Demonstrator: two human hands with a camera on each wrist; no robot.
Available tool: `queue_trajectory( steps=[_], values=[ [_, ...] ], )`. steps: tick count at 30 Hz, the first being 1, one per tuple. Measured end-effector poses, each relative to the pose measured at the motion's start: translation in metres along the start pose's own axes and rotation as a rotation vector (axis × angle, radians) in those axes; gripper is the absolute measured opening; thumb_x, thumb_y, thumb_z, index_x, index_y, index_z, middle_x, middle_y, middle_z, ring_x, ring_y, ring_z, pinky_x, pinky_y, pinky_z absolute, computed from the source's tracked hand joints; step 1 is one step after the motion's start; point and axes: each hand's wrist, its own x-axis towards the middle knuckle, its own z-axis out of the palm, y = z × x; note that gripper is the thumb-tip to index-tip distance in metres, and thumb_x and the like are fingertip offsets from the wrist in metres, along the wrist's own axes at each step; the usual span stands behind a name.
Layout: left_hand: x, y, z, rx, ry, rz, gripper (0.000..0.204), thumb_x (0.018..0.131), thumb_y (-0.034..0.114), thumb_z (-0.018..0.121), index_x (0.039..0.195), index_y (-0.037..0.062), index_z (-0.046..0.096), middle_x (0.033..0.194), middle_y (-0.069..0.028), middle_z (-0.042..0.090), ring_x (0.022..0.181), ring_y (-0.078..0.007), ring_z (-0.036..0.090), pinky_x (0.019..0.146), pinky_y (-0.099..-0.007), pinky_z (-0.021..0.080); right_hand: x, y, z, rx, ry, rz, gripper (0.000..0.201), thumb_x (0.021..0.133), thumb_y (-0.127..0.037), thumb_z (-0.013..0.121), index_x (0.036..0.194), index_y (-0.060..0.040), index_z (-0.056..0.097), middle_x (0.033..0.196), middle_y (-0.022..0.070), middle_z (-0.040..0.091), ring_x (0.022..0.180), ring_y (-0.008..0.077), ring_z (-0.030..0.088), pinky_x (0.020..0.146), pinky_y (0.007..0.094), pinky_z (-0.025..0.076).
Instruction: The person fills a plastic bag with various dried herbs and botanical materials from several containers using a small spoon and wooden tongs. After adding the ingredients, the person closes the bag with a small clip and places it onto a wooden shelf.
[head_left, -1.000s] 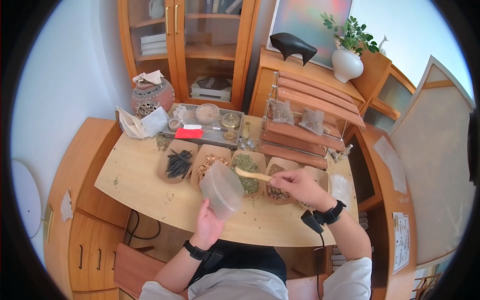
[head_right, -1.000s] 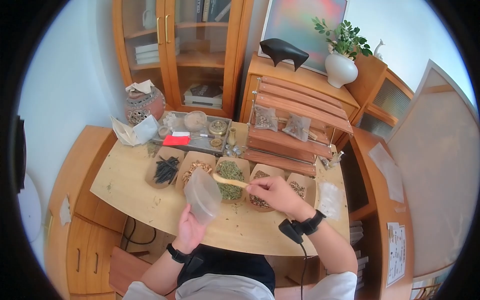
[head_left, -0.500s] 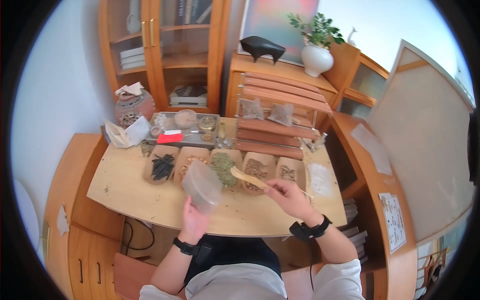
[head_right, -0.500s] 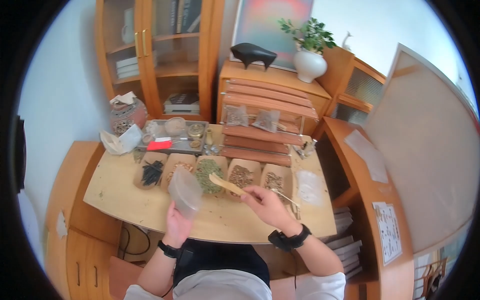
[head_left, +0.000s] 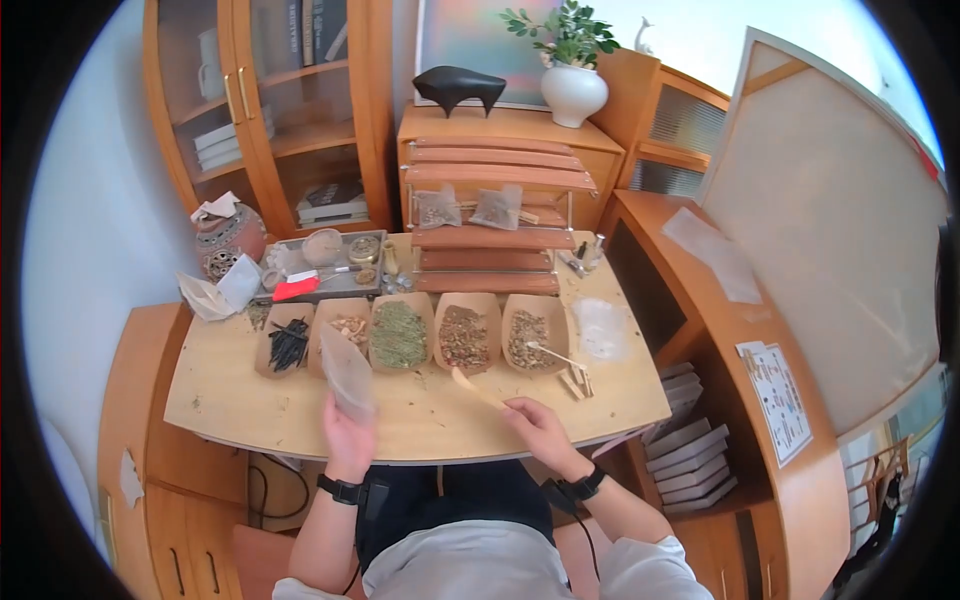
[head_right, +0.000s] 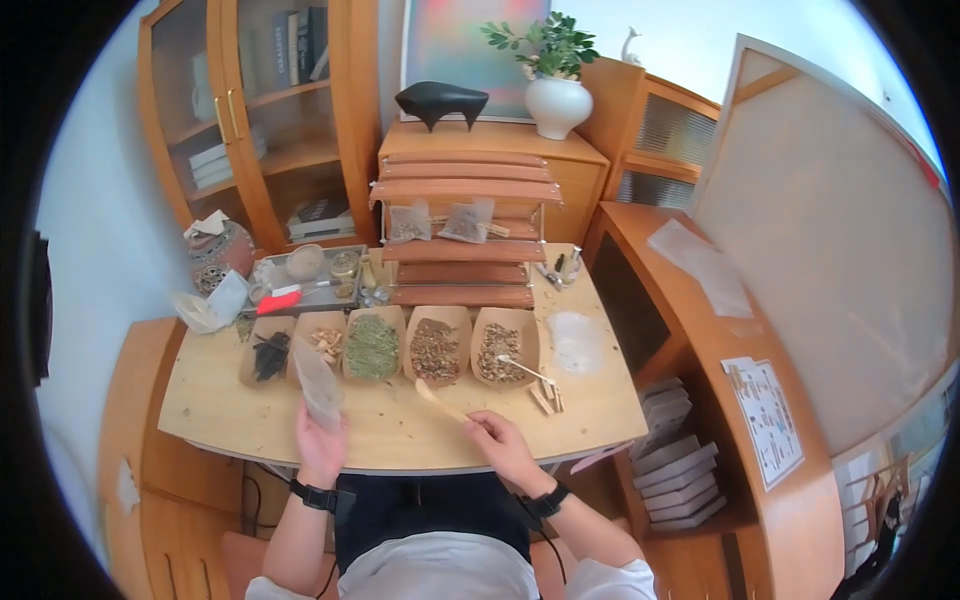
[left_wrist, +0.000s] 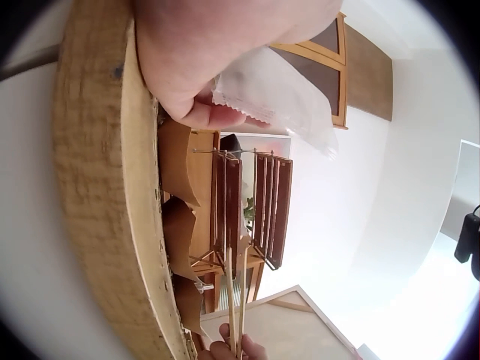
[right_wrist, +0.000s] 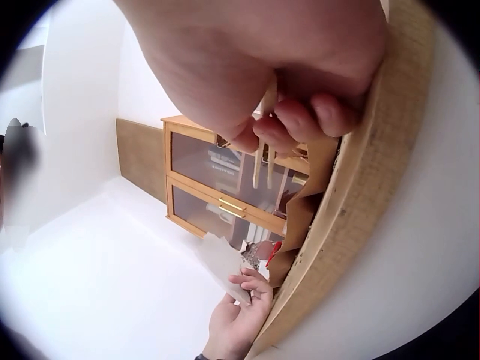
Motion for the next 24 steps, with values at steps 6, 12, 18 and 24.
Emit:
queue_trajectory(
  steps=[6, 12, 18, 24],
  values=[
    [0.001, -0.002, -0.021, -0.047, -0.164, -0.023, 0.035, 0.106, 0.040, 0.040, 0.124, 0.0145, 0.056, 0.101, -0.0060, 0.061, 0.074, -0.0169, 0.054, 0.071, -0.0324, 0.044, -0.006, 0.018, -0.002, -0.027, 0.038, -0.079, 0.021, 0.100, -0.015, 0.064, 0.115, 0.0004, 0.066, 0.078, -0.0064, 0.059, 0.069, 0.0009, 0.046, 0.061, 0.0193, 0.037],
    [-0.005, -0.002, -0.012, 0.001, -0.140, 0.033, 0.037, 0.106, 0.040, 0.039, 0.126, 0.0136, 0.053, 0.095, -0.0068, 0.059, 0.067, -0.0161, 0.051, 0.069, -0.0325, 0.042, -0.009, 0.009, -0.005, 0.039, 0.038, -0.049, 0.022, 0.099, -0.014, 0.066, 0.115, 0.0008, 0.066, 0.078, -0.0062, 0.059, 0.068, 0.0010, 0.045, 0.061, 0.0190, 0.035],
    [-0.009, -0.003, -0.012, 0.025, -0.098, 0.084, 0.044, 0.105, 0.040, 0.041, 0.137, 0.0116, 0.049, 0.093, -0.0060, 0.057, 0.069, -0.0152, 0.052, 0.071, -0.0316, 0.042, -0.008, 0.007, -0.010, 0.092, -0.036, -0.026, 0.022, 0.099, -0.013, 0.066, 0.115, 0.0012, 0.066, 0.080, -0.0052, 0.062, 0.070, 0.0011, 0.046, 0.061, 0.0188, 0.036],
    [-0.006, -0.007, -0.016, 0.044, 0.024, 0.090, 0.040, 0.105, 0.043, 0.040, 0.128, 0.0125, 0.054, 0.093, -0.0059, 0.058, 0.071, -0.0159, 0.052, 0.071, -0.0327, 0.042, -0.008, 0.011, -0.015, 0.078, -0.056, -0.013, 0.020, 0.099, -0.011, 0.065, 0.115, 0.0014, 0.066, 0.081, -0.0045, 0.063, 0.071, 0.0014, 0.049, 0.063, 0.0186, 0.038]
  ],
)
